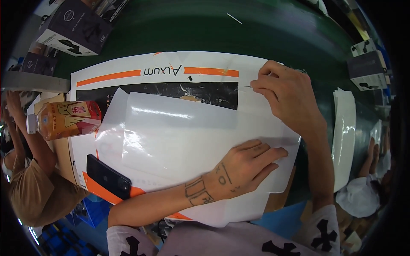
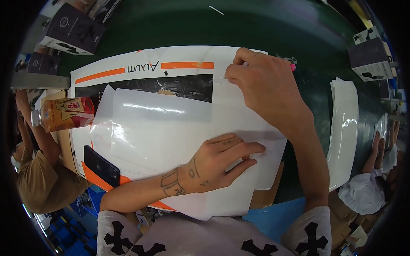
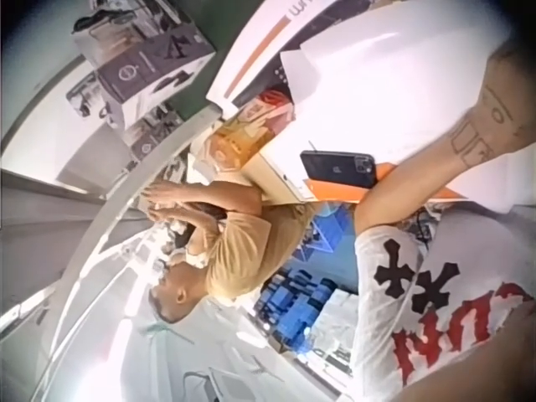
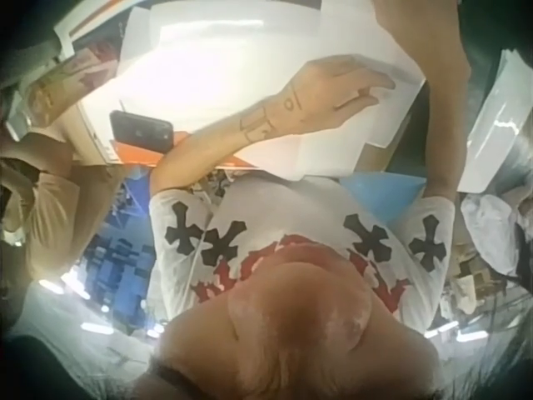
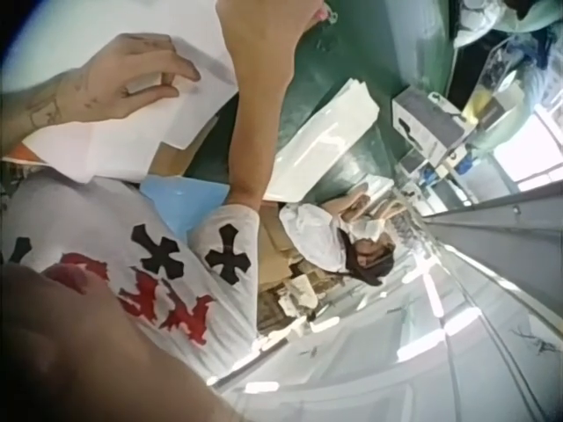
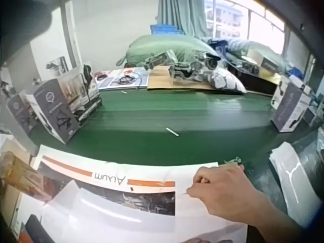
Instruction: The recorder is applying protective film and tape to electronic product boxes on an assembly line.
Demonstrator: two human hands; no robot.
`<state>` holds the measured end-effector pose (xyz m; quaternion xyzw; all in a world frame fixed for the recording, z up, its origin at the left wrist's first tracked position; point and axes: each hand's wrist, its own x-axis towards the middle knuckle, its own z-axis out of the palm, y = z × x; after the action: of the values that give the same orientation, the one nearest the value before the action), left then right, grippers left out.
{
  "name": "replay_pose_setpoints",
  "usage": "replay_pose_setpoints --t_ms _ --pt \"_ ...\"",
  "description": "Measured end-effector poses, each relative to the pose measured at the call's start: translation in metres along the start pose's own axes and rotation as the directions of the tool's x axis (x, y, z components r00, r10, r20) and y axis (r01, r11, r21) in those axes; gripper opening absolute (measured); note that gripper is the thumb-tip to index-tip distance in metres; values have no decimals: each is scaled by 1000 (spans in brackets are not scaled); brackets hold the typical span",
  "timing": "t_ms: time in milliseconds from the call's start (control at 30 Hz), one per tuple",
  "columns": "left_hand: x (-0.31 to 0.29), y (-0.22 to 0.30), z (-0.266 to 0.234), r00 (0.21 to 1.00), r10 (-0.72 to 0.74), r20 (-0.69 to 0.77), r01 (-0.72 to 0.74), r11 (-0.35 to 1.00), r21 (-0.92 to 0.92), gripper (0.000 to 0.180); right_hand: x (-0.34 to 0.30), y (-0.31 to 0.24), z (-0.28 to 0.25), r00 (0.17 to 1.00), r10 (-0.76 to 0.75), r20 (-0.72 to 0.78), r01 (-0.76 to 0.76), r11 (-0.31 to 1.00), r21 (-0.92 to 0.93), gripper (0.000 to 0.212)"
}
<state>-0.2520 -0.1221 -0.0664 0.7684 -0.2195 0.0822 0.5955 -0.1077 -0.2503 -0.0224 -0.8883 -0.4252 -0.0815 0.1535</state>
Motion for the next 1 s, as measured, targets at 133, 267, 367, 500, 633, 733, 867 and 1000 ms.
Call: replay_pose_setpoints --t_ms 133,267,367,500,633,733,867,1000 --pt "-2 0 1 1000 7 -16 -7 1000 -8 28 -2 2 -5 995 79 61 -84 993 82 2" --pt "-4 1 0 1000 -5 26 5 1000 7 25 -4 6 -5 986 135 97 -148 978 149 1" --pt "-4 1 0 999 -20 50 20 1000 3 25 -4 21 -4 958 243 152 -278 916 290 4" --pt "-2 4 0 995 -63 74 65 998 -22 26 0 42 -3 832 433 346 -553 602 576 13" --pt "-2 4 -3 994 -83 66 85 996 -20 27 -5 38 7 901 374 218 -432 733 525 17" --pt "-3 2 -4 997 -63 40 63 998 -1 31 -7 26 15 958 288 6 -249 819 516 15" --pt "-4 1 0 1000 14 11 -14 1000 -1 30 -18 19 28 962 208 -178 -146 940 309 10" --pt "-5 0 8 997 78 6 -78 997 18 32 -21 18 27 955 73 -287 -55 996 71 9"
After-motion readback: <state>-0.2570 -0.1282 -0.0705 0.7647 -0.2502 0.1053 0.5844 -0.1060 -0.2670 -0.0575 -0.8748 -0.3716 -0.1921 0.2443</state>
